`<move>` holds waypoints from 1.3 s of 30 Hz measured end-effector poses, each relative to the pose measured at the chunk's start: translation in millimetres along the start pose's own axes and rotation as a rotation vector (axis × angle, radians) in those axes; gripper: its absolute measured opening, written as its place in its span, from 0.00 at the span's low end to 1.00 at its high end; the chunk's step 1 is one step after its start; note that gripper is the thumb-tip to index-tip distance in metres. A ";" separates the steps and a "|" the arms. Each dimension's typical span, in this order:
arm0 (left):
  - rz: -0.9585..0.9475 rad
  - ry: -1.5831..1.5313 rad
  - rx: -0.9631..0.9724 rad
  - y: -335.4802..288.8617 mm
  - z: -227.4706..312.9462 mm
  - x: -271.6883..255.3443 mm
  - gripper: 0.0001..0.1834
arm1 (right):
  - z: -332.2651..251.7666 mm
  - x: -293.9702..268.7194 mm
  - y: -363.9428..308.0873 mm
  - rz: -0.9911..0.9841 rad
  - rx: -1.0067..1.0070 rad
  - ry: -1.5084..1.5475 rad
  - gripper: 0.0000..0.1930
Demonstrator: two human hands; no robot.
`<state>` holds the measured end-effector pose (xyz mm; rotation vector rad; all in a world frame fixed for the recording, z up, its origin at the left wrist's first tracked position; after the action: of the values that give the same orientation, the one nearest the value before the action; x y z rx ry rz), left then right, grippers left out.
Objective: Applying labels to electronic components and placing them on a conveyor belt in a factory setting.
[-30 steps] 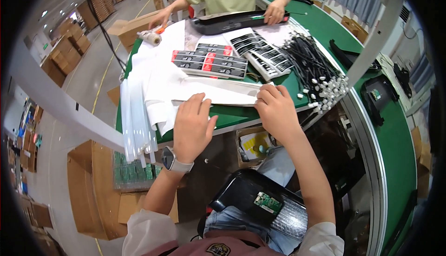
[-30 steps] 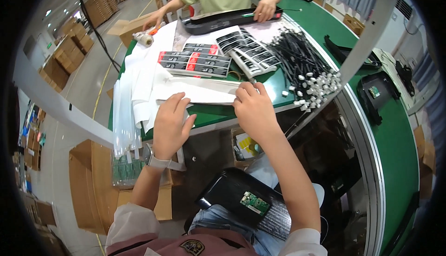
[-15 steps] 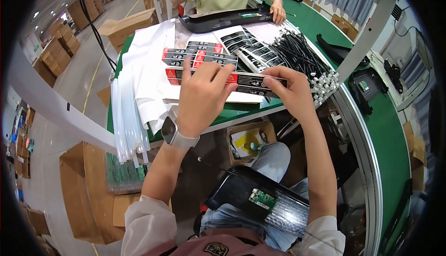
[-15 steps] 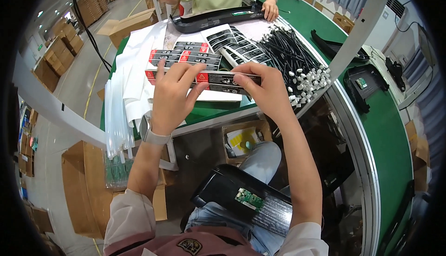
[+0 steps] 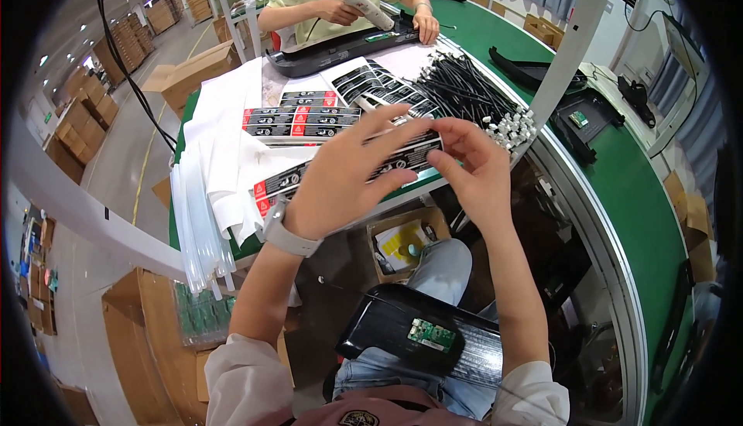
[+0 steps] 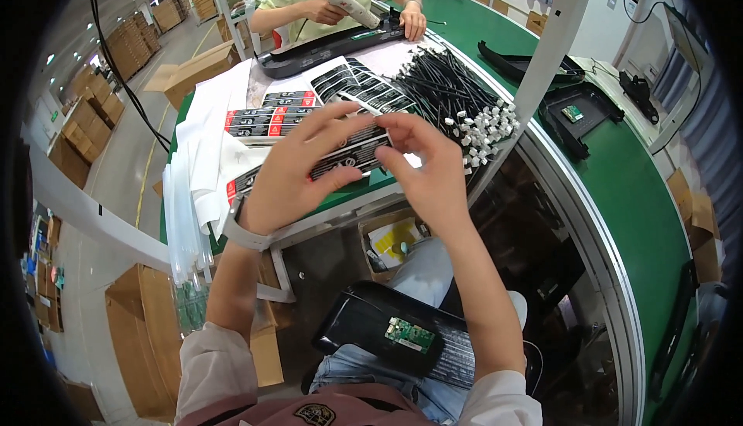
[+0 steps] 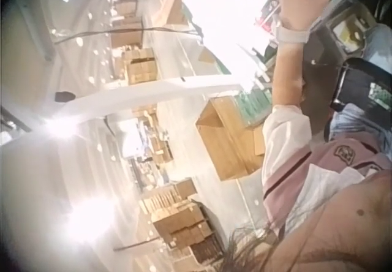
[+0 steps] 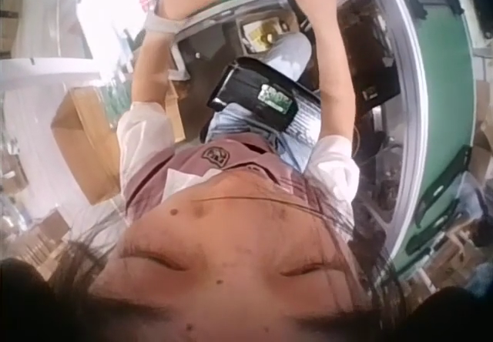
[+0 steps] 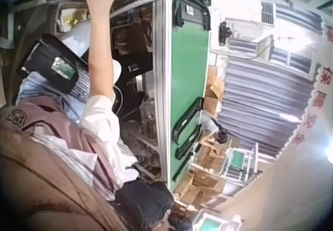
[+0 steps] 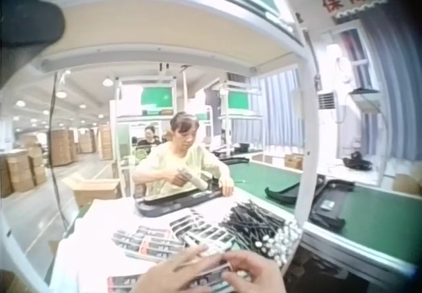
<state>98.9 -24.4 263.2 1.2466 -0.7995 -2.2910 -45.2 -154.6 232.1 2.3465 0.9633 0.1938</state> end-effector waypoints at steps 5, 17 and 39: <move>0.073 -0.001 0.128 3.1 -1.7 13.7 0.18 | -12.2 1.4 -10.1 0.043 -0.186 -0.301 0.14; 0.055 0.089 0.191 -4.6 16.9 15.6 0.12 | -17.8 -6.5 -18.2 0.000 -0.089 -0.288 0.06; -0.034 -0.529 -0.552 25.8 -50.9 28.9 0.12 | -4.7 -5.5 -27.1 0.241 -0.673 -0.690 0.09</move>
<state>129.5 -75.7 240.1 0.4204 -0.2498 -2.6461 -66.9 -140.8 221.0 1.6911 0.2160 -0.1744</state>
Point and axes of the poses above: each hand's wrist, its own y-axis towards the middle knuckle, its own x-axis out of the palm, z = x × y, the point moved 1 cm from there along y, towards the middle knuckle, and after that the axes turned 3 degrees about -x, right-handed, at the moved point
